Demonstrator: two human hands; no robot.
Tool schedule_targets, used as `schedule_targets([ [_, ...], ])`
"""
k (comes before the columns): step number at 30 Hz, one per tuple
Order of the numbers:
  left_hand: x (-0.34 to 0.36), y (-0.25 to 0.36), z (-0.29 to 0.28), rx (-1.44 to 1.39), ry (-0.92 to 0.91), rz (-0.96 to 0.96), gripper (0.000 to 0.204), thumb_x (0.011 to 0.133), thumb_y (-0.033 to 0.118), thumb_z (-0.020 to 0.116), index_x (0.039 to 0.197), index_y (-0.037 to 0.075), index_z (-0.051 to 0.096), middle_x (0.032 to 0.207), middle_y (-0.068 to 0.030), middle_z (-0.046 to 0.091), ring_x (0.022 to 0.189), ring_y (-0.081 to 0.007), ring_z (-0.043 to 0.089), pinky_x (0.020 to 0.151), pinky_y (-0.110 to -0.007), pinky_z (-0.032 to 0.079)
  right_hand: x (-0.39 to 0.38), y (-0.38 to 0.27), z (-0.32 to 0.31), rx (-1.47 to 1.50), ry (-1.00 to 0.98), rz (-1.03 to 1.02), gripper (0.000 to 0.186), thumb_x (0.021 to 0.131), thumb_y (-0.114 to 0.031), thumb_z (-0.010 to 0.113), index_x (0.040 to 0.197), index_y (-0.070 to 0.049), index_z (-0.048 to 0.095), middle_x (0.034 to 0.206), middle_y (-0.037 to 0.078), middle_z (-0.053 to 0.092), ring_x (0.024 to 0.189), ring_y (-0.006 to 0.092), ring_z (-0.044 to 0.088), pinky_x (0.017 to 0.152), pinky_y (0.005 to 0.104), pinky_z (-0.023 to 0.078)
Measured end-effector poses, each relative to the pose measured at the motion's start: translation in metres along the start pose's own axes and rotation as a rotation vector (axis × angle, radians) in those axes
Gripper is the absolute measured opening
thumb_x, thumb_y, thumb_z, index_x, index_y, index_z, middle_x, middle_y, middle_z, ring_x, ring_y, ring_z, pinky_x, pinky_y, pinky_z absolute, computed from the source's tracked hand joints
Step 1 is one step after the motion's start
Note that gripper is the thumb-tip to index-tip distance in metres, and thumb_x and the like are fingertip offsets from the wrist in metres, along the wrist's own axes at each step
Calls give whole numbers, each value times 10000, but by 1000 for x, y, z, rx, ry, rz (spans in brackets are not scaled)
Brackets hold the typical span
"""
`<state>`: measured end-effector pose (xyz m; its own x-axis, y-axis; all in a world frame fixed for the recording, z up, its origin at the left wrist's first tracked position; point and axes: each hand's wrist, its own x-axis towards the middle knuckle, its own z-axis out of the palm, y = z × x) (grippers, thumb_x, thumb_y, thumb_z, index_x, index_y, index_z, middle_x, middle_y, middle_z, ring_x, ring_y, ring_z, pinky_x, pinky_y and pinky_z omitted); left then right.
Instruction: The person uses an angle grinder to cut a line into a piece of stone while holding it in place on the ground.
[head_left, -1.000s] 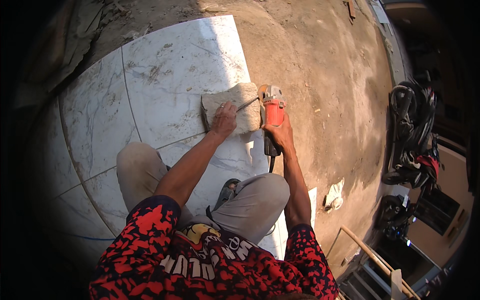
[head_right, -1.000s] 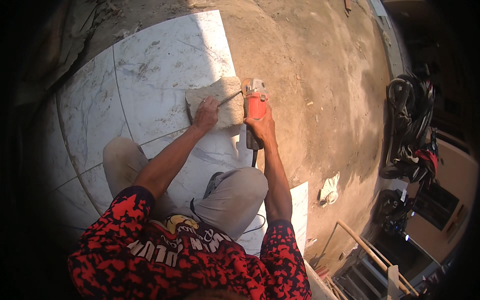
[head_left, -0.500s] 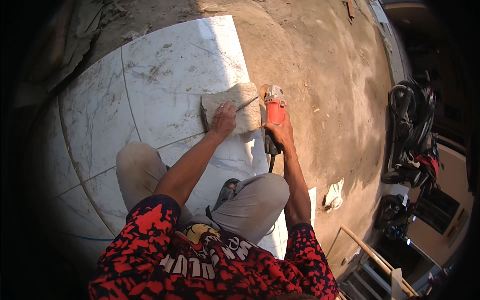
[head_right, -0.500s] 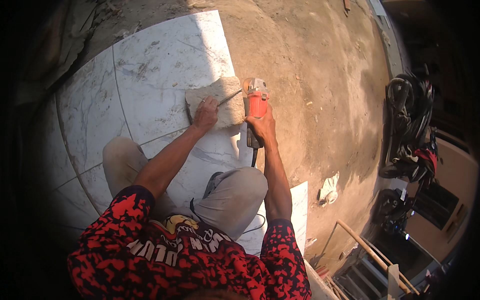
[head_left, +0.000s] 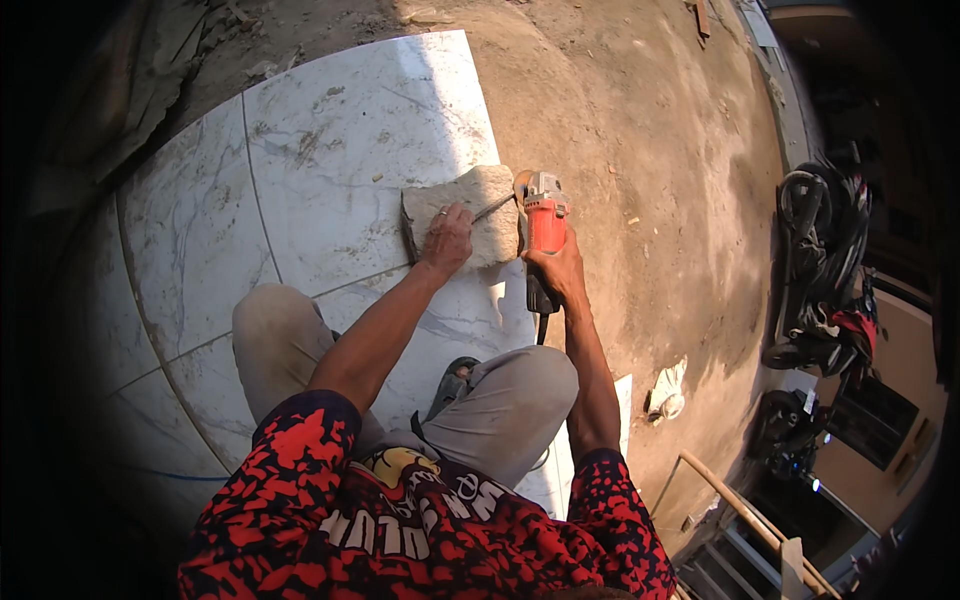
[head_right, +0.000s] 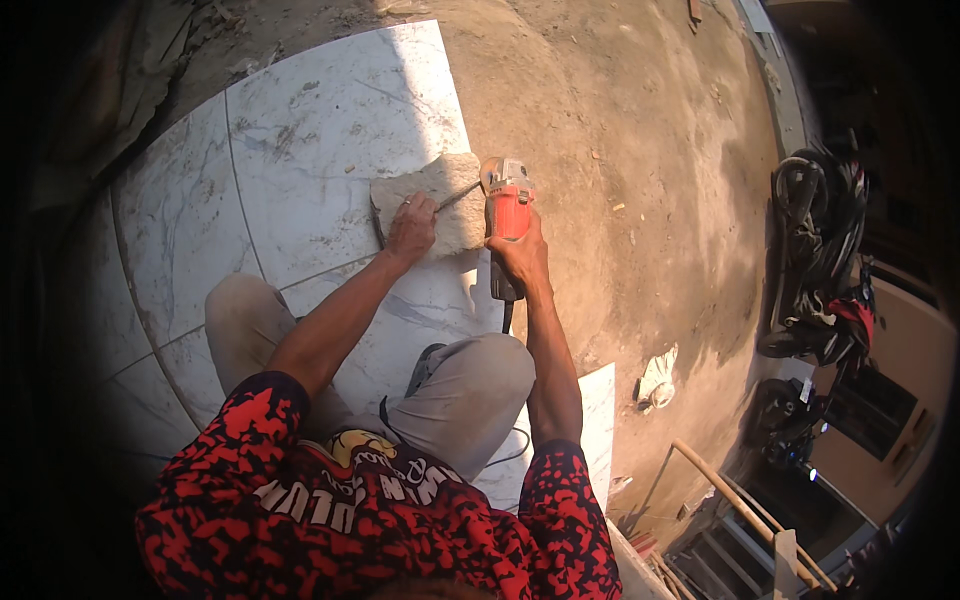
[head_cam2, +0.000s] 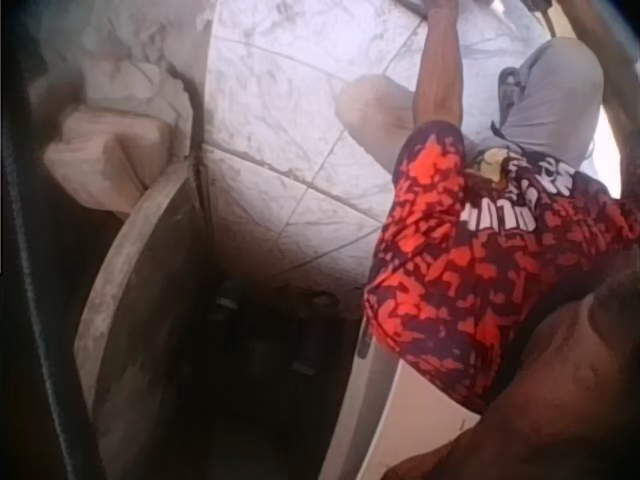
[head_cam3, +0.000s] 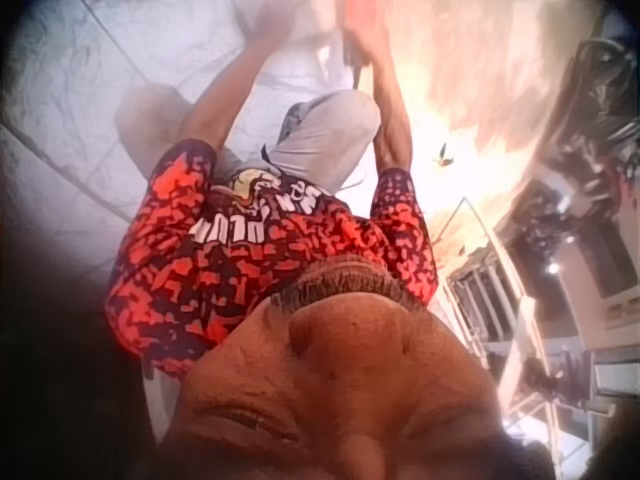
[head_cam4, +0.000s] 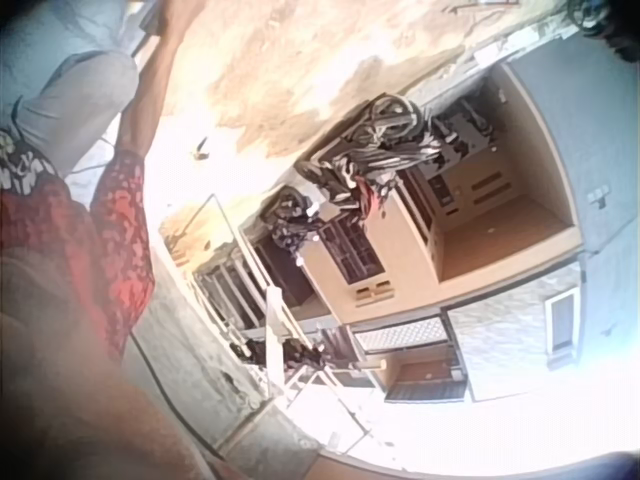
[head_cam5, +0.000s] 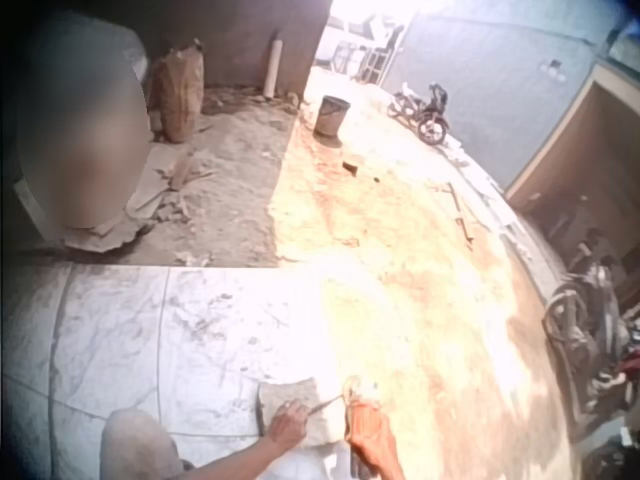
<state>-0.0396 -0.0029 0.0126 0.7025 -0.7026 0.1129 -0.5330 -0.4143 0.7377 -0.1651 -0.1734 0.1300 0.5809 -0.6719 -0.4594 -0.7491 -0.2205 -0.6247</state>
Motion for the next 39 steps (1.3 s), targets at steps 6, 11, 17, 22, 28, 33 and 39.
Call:
schedule_targets([
  [6,0,1,-1,-7,2,0,95,849,60,598,941,34,589,984,-166,560,977,-371,567,851,-477,471,5,-3,-5,4,-5,11,937,621,-240,813,1440,-50,398,1264,222,621,1139,350,629,962,413,508],
  [11,1,3,-2,-12,19,7,90,846,55,599,934,34,589,976,-166,558,973,-372,568,846,-478,471,2,5,0,7,22,-30,921,626,-240,813,1429,-42,408,1270,220,617,1138,346,629,957,413,509],
  [17,0,3,-4,-23,18,13,97,840,46,598,936,32,591,981,-167,559,974,-374,567,844,-481,472,5,-1,-4,51,-33,52,922,626,-238,813,1433,-45,411,1282,208,612,1157,334,617,975,404,501],
  [22,0,3,-3,-11,16,14,90,842,52,594,930,34,590,978,-169,558,970,-375,568,843,-485,472,-1,3,1,47,22,-20,920,622,-242,816,1427,-46,415,1274,202,611,1149,328,620,970,402,502],
  [28,0,2,-2,-13,15,9,93,844,52,591,935,33,592,975,-170,558,966,-376,568,842,-485,472,5,5,-1,42,11,-11,943,614,-240,824,1436,-47,403,1280,205,611,1145,336,624,967,407,503],
  [33,1,2,-1,-12,21,20,88,848,49,585,935,33,592,969,-170,558,965,-376,568,840,-484,473,6,5,-1,23,11,-11,951,611,-241,826,1436,-37,398,1263,208,620,1135,340,628,956,410,509],
  [39,1,5,-3,-15,25,15,84,852,49,581,934,33,594,970,-169,558,966,-375,569,838,-483,473,1,4,-1,23,19,-14,941,611,-251,825,1429,-46,406,1245,217,629,1110,346,639,935,416,518],
])
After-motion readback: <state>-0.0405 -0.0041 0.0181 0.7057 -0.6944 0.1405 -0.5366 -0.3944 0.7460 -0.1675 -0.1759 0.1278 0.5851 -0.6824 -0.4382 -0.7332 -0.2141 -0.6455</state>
